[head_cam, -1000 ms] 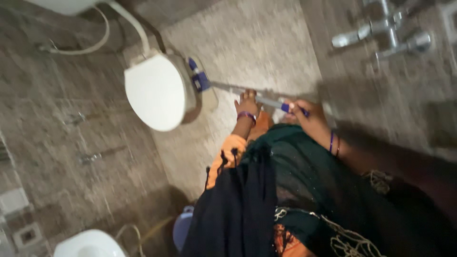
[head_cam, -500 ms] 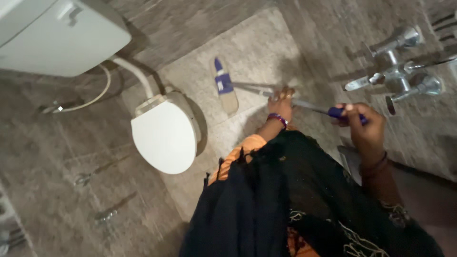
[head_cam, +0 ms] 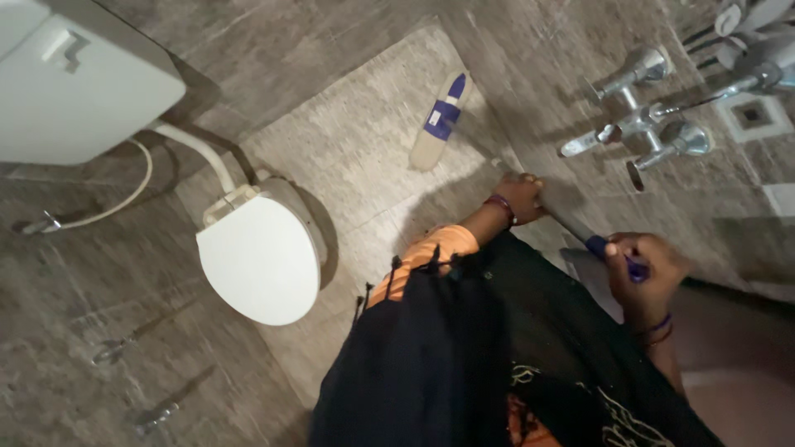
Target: The person cleans the bathroom floor using a mop, dipping it into a bucket of water and scrubbing the tiles around the toilet and sink.
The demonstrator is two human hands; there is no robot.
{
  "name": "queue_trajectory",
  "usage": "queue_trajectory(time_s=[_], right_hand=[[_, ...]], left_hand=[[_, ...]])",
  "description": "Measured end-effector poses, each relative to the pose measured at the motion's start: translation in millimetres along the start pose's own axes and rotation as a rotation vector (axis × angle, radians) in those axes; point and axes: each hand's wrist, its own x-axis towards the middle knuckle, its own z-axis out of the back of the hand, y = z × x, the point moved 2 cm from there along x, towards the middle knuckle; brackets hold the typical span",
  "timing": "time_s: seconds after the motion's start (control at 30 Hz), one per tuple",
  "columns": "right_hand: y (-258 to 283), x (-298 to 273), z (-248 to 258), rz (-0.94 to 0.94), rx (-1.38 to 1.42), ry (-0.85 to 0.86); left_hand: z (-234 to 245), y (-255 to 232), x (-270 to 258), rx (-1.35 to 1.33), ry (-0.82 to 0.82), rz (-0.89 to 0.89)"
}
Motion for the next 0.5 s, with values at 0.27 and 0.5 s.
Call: queue_trajectory(time_s=[0.27, 0.5], right_hand=[[2.0, 18.2, 31.5, 0.495, 0.227, 0.499], [-62.5, -26.3, 30.4, 0.402, 0.548, 0.744]], left_hand=[[-45.1, -15.7, -31.1, -0.176, -0.14, -0.131], [-110.5, -41.6, -42.6, -0.363, -0.621, -0.07]])
